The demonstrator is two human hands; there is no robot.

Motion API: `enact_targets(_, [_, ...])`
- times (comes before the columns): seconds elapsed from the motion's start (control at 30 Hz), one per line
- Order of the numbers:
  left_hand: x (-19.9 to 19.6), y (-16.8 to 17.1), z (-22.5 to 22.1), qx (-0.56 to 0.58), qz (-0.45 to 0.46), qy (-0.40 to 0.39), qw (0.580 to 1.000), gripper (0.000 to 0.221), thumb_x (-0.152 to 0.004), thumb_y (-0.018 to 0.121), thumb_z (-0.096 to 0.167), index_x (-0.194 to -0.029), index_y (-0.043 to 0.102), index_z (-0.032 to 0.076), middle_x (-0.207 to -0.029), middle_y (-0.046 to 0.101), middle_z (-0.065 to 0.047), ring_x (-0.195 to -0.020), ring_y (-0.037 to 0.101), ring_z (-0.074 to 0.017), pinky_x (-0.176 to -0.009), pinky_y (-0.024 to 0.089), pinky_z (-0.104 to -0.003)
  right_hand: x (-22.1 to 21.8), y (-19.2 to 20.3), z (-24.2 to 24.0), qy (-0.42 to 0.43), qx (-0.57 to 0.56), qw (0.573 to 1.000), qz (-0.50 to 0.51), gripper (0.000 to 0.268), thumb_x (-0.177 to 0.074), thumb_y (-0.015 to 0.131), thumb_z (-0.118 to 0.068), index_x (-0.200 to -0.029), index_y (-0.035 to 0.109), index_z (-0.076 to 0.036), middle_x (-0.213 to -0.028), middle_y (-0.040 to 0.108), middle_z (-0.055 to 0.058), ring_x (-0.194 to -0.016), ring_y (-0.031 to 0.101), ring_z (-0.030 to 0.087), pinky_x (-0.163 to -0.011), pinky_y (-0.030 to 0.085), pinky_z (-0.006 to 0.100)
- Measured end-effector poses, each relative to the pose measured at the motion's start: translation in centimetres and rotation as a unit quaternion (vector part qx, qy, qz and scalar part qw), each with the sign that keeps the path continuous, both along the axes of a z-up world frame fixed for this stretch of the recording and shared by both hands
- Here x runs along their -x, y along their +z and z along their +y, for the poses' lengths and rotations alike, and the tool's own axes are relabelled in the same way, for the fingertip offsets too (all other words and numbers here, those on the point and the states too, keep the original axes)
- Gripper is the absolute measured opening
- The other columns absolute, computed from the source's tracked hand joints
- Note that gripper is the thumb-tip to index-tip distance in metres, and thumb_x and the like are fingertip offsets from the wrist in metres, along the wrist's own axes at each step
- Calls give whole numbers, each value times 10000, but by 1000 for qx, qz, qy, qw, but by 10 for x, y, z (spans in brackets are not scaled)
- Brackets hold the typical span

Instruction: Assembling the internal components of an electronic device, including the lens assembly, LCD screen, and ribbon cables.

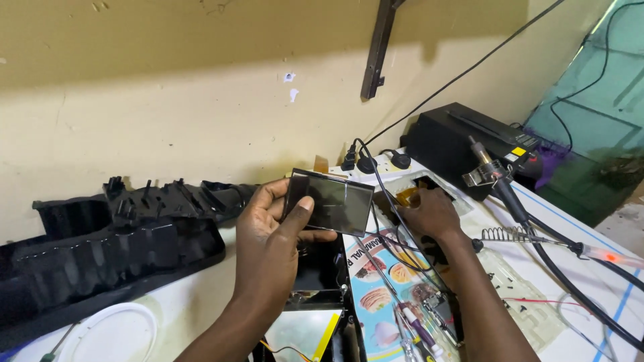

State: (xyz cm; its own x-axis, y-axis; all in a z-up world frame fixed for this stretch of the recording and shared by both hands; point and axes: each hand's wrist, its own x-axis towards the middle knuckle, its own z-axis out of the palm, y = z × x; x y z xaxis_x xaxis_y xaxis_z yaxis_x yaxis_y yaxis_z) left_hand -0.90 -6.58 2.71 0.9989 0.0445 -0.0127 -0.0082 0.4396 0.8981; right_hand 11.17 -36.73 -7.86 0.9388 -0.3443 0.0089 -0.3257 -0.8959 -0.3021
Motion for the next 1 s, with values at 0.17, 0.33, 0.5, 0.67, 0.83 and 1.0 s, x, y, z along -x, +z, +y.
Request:
enact_targets(0.17, [0,-1,0,-15,4,-2,1000,358,-892,645,109,-1228,635,-13,-1096,791,-166,-597,732,-371,-617,600,-383,9,14,11,-34,-14,999,21,432,-905,714,-521,-1097,676,-136,-1181,646,101,-1080,620,266,-827,512,433])
enact_targets(0.33, [-1,-1,0,-30,19,-4,999,353,-901,645,124,-1239,628,21,-1143,787,-128,-617,764,-387,-645,528,-359,19,31,28,-23,26,996,77,1076,-662,591,-902,-1414,523,-135,-1412,533,142,-1262,575,352,-980,515,531])
enact_targets(0.5, [1,3,-1,-38,22,-3,999,373,-897,638,120,-1255,630,14,-1138,801,-140,-620,759,-384,-634,567,-385,19,34,31,-11,-16,997,80,662,-728,768,-725,-947,492,-164,-1008,519,45,-863,513,223,-761,431,408])
enact_targets(0.67, [1,2,-1,-46,10,1,999,347,-899,635,108,-1229,642,3,-1117,804,-159,-633,760,-382,-630,616,-399,16,33,29,-16,-63,995,69,642,-693,826,-686,-699,428,-181,-844,574,58,-815,496,196,-690,405,395])
enact_targets(0.83, [0,1,0,-47,4,-1,999,369,-895,640,128,-1244,645,7,-1119,797,-154,-615,755,-377,-623,598,-386,20,34,31,-60,-160,985,-37,324,-834,780,-227,-971,490,-176,-906,580,21,-851,542,198,-742,411,386])
enact_targets(1.0, [1,2,0,-51,13,0,999,358,-899,637,130,-1238,647,17,-1133,805,-148,-627,765,-381,-642,577,-380,23,48,28,-81,-336,929,-130,179,-902,773,14,-978,652,-94,-952,680,64,-841,643,181,-776,571,331])
